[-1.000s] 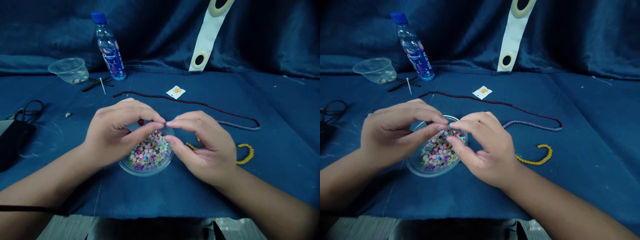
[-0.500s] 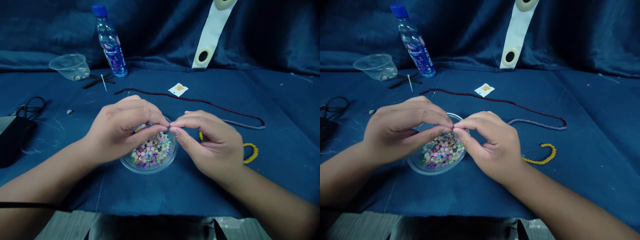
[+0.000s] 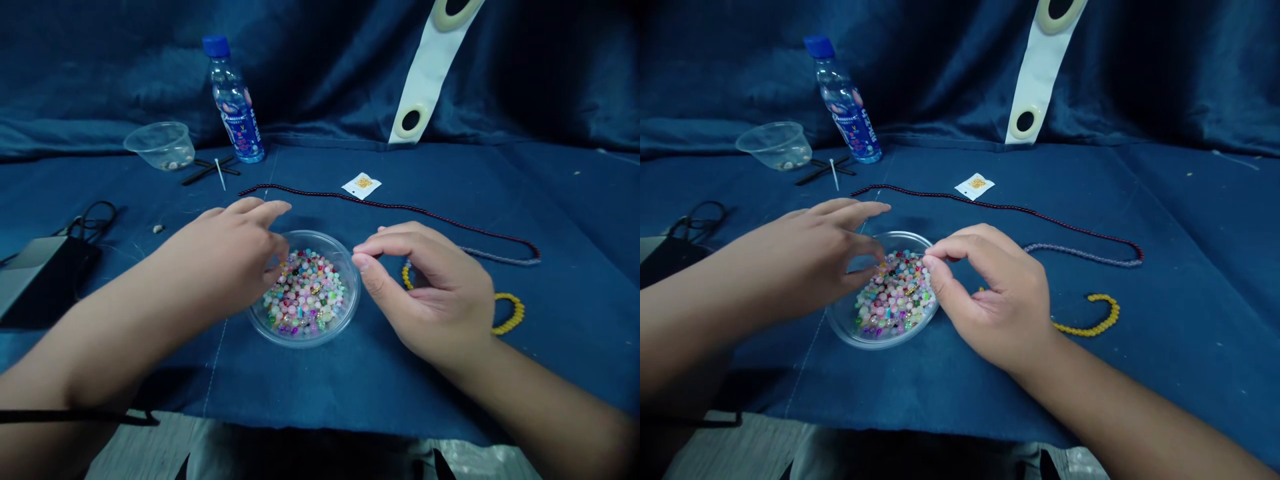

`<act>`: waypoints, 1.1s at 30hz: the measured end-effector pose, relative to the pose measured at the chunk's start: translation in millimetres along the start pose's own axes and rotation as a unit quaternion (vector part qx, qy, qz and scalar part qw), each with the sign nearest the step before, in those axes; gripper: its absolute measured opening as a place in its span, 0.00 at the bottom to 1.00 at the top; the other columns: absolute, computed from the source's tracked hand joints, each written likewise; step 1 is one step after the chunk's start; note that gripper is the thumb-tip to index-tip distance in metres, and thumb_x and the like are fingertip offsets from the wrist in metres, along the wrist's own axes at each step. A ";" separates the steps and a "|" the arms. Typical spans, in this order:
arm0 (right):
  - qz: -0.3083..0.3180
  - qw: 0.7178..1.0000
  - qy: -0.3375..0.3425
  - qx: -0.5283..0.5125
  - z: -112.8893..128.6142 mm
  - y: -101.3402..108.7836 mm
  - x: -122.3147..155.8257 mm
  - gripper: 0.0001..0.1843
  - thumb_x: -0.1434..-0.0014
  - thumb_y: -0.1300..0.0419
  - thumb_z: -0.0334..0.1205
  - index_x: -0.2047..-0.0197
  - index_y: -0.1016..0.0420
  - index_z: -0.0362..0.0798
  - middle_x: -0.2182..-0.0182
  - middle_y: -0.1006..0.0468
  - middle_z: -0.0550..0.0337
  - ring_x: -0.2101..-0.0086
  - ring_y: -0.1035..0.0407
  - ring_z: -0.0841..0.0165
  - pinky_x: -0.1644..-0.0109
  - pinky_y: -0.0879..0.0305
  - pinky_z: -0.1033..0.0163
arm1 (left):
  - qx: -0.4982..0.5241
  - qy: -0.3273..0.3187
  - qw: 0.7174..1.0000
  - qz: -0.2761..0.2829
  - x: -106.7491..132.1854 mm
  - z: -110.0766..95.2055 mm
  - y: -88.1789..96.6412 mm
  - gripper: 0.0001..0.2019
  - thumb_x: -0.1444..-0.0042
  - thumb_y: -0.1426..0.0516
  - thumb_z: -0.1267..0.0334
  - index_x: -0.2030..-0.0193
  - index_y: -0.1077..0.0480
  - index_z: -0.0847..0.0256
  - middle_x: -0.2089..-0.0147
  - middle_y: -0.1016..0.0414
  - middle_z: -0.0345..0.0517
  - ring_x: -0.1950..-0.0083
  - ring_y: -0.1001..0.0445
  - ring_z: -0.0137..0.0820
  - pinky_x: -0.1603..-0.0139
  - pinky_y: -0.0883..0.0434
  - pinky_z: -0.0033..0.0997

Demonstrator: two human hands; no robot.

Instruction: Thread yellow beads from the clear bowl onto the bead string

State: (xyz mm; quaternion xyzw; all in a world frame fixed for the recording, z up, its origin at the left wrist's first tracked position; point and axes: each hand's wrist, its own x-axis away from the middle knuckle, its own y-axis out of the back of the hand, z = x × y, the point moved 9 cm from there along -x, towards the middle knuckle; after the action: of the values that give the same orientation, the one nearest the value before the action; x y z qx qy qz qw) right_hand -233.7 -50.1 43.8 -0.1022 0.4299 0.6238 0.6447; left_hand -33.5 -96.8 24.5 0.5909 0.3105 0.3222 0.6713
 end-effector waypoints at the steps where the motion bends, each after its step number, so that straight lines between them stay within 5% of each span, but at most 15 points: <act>1: 0.001 1.000 0.001 0.000 0.3 -0.1 0.2 0.09 0.29 0.31 0.30 0.57 0.17 0.57 0.62 0.12 0.60 0.58 0.17 0.59 0.49 0.19 0.49 | -0.009 0.009 1.000 0.009 -1.0 -3.1 -2.4 0.07 0.39 0.30 0.62 0.55 0.10 0.50 0.20 0.30 0.58 0.25 0.26 0.65 0.36 0.20 0.74; 12: -0.001 1.000 0.010 -0.001 3.1 -0.7 0.4 0.10 0.29 0.32 0.29 0.57 0.18 0.56 0.62 0.12 0.61 0.60 0.19 0.62 0.48 0.19 0.50 | -0.050 0.020 0.997 0.055 -1.1 -10.7 -12.5 0.13 0.30 0.40 0.66 0.53 0.12 0.51 0.20 0.30 0.56 0.28 0.24 0.62 0.42 0.19 0.65; 28: -0.013 0.998 0.051 0.024 6.7 0.2 0.8 0.09 0.31 0.31 0.26 0.58 0.18 0.51 0.63 0.12 0.62 0.61 0.19 0.65 0.46 0.20 0.54 | -0.059 0.048 0.993 0.095 0.5 -11.0 -15.4 0.12 0.31 0.41 0.68 0.51 0.15 0.54 0.23 0.27 0.52 0.31 0.23 0.57 0.44 0.22 0.53; 33: -0.012 0.998 0.049 0.034 6.0 0.3 0.5 0.09 0.30 0.31 0.27 0.58 0.18 0.52 0.62 0.12 0.63 0.60 0.18 0.65 0.47 0.19 0.54 | -0.058 0.047 0.993 0.088 0.6 -10.8 -15.0 0.10 0.33 0.40 0.70 0.57 0.15 0.56 0.27 0.23 0.53 0.35 0.21 0.56 0.47 0.22 0.51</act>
State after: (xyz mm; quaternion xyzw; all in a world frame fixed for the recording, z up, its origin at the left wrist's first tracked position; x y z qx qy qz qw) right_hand -231.6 -45.8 47.2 -0.1162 0.4806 0.5953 0.6334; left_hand -40.8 -91.3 8.4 0.5606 0.2688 0.4248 0.6580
